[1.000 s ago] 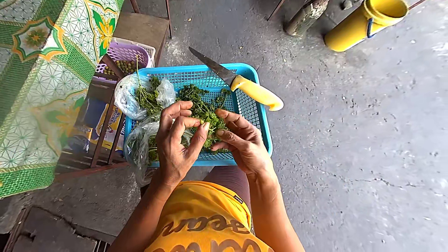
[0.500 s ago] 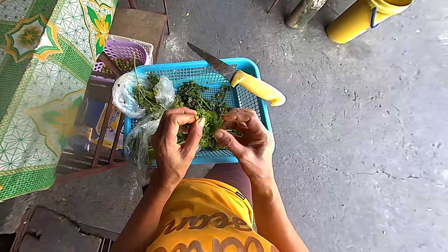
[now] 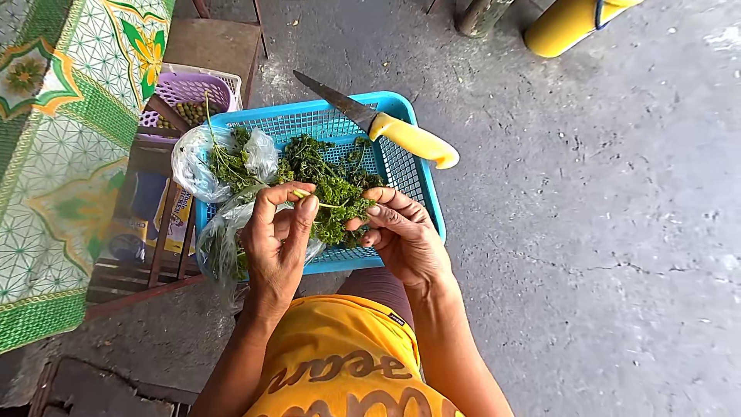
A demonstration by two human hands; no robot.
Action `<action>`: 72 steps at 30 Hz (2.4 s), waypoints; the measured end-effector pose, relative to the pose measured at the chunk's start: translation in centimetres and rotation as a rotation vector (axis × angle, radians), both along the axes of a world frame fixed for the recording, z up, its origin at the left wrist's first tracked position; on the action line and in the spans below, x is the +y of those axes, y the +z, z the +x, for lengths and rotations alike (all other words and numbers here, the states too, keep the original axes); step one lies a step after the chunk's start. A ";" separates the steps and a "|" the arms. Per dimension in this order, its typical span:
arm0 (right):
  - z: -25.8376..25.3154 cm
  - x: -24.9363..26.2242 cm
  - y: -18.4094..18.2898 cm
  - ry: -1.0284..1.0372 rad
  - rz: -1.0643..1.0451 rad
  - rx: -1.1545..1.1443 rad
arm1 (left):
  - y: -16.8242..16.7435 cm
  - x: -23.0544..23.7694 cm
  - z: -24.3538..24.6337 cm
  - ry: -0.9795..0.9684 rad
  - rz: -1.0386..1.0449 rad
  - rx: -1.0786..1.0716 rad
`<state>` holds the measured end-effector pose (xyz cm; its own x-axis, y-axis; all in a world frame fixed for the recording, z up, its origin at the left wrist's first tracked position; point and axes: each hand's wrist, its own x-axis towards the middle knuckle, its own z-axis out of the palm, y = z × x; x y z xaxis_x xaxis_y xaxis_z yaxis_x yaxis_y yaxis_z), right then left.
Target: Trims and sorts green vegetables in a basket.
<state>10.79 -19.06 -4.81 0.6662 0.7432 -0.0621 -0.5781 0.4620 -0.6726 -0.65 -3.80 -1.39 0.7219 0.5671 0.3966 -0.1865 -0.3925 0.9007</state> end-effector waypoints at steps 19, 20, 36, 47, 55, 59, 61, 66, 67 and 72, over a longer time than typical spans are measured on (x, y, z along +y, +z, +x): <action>-0.8 -0.2 0.6 -0.136 -0.253 -0.363 | -0.2 -0.1 0.2 -0.055 0.151 0.119; -0.7 -0.2 0.6 -0.116 -0.209 -0.290 | -0.3 -0.2 0.2 -0.077 0.152 0.141; -1.5 -0.8 1.8 -0.126 -0.284 -0.654 | 0.4 0.7 0.4 -0.208 0.021 0.264; -0.5 -1.2 1.2 -0.140 -0.374 -0.553 | 0.6 1.8 0.2 -0.309 0.271 0.424; 0.0 -1.8 1.2 -0.238 -0.467 -0.581 | 0.0 1.6 0.2 -0.261 0.288 0.369; 0.5 -2.8 0.7 -0.332 -0.757 -0.960 | 0.1 1.6 0.0 -0.222 0.298 0.348; 0.5 -3.0 0.3 -0.353 -0.845 -0.966 | 0.1 1.5 -0.1 -0.201 0.315 0.325; -0.5 -2.8 1.3 -0.120 -0.645 -0.924 | 0.2 1.2 0.0 -0.143 0.397 0.290; -0.9 -2.3 1.5 -0.155 -0.612 -0.952 | 0.2 1.1 0.0 -0.136 0.404 0.285; -1.6 -0.5 1.2 -0.310 -0.566 -1.037 | 0.3 1.1 0.0 -0.150 0.420 0.274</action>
